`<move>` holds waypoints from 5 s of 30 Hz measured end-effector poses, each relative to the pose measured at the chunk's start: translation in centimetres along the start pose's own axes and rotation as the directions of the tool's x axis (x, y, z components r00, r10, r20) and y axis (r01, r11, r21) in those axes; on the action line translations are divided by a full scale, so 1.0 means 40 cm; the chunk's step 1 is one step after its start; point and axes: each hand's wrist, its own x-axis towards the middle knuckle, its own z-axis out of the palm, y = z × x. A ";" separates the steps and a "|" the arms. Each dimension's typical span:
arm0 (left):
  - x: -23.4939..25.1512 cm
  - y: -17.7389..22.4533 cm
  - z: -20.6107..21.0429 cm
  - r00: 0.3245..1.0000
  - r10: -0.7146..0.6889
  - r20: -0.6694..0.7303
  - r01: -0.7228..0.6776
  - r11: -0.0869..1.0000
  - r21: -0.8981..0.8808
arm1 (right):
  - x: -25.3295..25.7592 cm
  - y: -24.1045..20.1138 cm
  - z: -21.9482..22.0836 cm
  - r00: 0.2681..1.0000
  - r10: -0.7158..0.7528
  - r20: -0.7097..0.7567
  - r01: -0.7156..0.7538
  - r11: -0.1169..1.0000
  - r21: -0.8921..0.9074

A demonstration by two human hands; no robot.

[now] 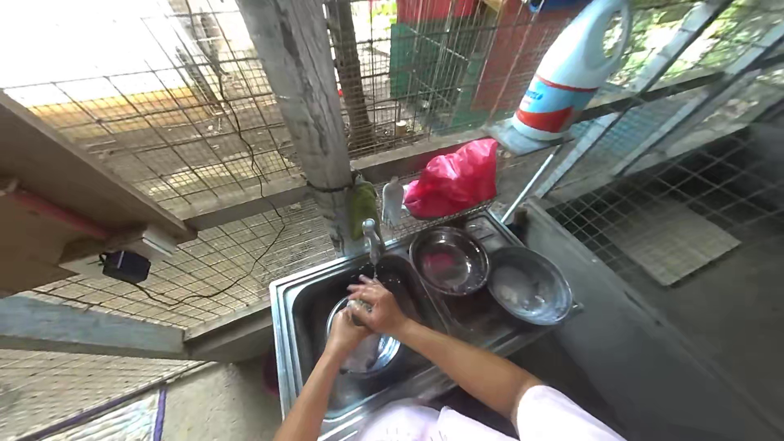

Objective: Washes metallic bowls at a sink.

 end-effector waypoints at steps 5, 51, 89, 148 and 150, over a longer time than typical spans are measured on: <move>-0.070 -0.010 -0.041 0.988 0.127 -0.092 -0.134 0.988 -0.082 | 0.082 0.055 -0.102 0.872 0.486 0.055 -0.474 0.813 0.339; 0.026 -0.023 0.018 0.891 -0.424 -0.164 0.196 0.685 -0.702 | 0.076 0.017 0.009 0.960 0.236 0.151 -0.216 0.967 -0.138; 0.004 -0.178 0.047 0.881 -0.429 -0.201 0.154 0.661 -0.735 | -0.083 0.063 0.093 0.728 0.178 0.662 -0.107 0.983 -0.147; -0.075 -0.044 0.211 0.791 -0.556 -0.254 0.070 0.495 -0.866 | -0.109 0.125 -0.049 0.574 0.024 0.818 0.085 0.992 -0.088; -0.101 -0.053 0.169 0.720 -0.597 -0.354 0.051 0.554 -0.831 | -0.095 0.103 -0.122 0.421 0.074 0.904 0.229 0.956 -0.185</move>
